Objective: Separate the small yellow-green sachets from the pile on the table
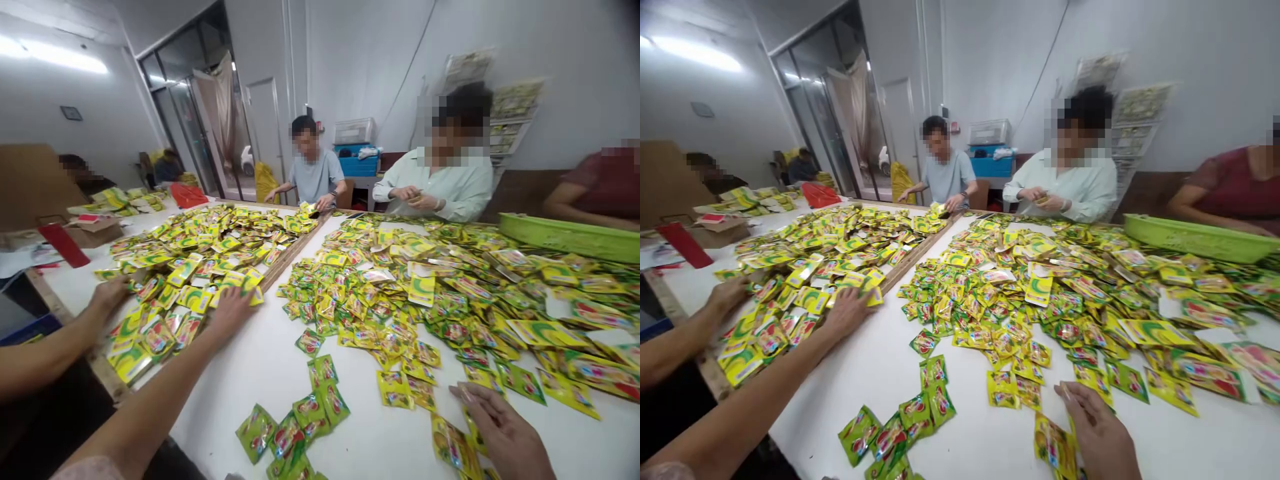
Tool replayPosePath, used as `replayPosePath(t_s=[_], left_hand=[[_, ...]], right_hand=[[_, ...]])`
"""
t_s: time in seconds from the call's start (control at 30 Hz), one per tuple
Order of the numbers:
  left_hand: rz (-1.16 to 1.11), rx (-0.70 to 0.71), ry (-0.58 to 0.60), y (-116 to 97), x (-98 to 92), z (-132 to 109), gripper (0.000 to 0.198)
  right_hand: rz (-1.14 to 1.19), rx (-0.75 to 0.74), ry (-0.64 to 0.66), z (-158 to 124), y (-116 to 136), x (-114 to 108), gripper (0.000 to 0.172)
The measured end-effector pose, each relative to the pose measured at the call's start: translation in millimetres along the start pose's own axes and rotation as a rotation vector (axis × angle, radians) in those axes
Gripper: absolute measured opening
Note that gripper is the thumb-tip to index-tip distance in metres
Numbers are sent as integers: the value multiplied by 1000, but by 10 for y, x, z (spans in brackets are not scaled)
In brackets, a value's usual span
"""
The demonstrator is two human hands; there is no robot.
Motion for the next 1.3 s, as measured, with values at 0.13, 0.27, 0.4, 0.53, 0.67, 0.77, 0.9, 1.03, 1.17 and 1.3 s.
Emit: replayPosePath(t_s=[0.13,0.27,0.4,0.53,0.67,0.77,0.9,1.03,1.17,1.3], left_hand=[[44,-153,-42,338,-77,286,50],[20,-415,-67,493,-210,521,46],[-103,-322,-190,-216,-470,697,56],[-292,34,90,-1553,-307,609,68],[-362,325,229,-2676,-239,50,49],[-443,546,247,-3166,-351,-451,34],[-603,608,341,-3354,-521,-840,22],[-774,457,322,-3233,-727,-928,18],[-1092,327,415,-3095,-803,-1039,20],[-1434,213,649,-3112,-680,-1270,24]], right_hand=[[20,-18,-43,-53,139,-27,46],[-21,-44,-56,-75,222,-42,43],[-22,-69,-36,-98,272,-13,38],[-36,-145,-10,-121,384,-3,35],[-45,-171,-67,-123,450,-110,31],[-74,-191,-125,-105,468,-218,27],[-108,-192,-163,-67,426,-320,28],[-44,-154,-137,-73,407,-288,30],[160,-209,73,-160,587,29,35],[255,-172,243,-252,643,277,39]])
Point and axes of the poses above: each hand's wrist, its own z-axis towards the middle knuckle, its own x-axis out of the palm, y = z × x, the point moved 8 cm from there along z, towards the middle knuckle, and after that the axes turned 11 degrees about -x, right-handed, at the moved point
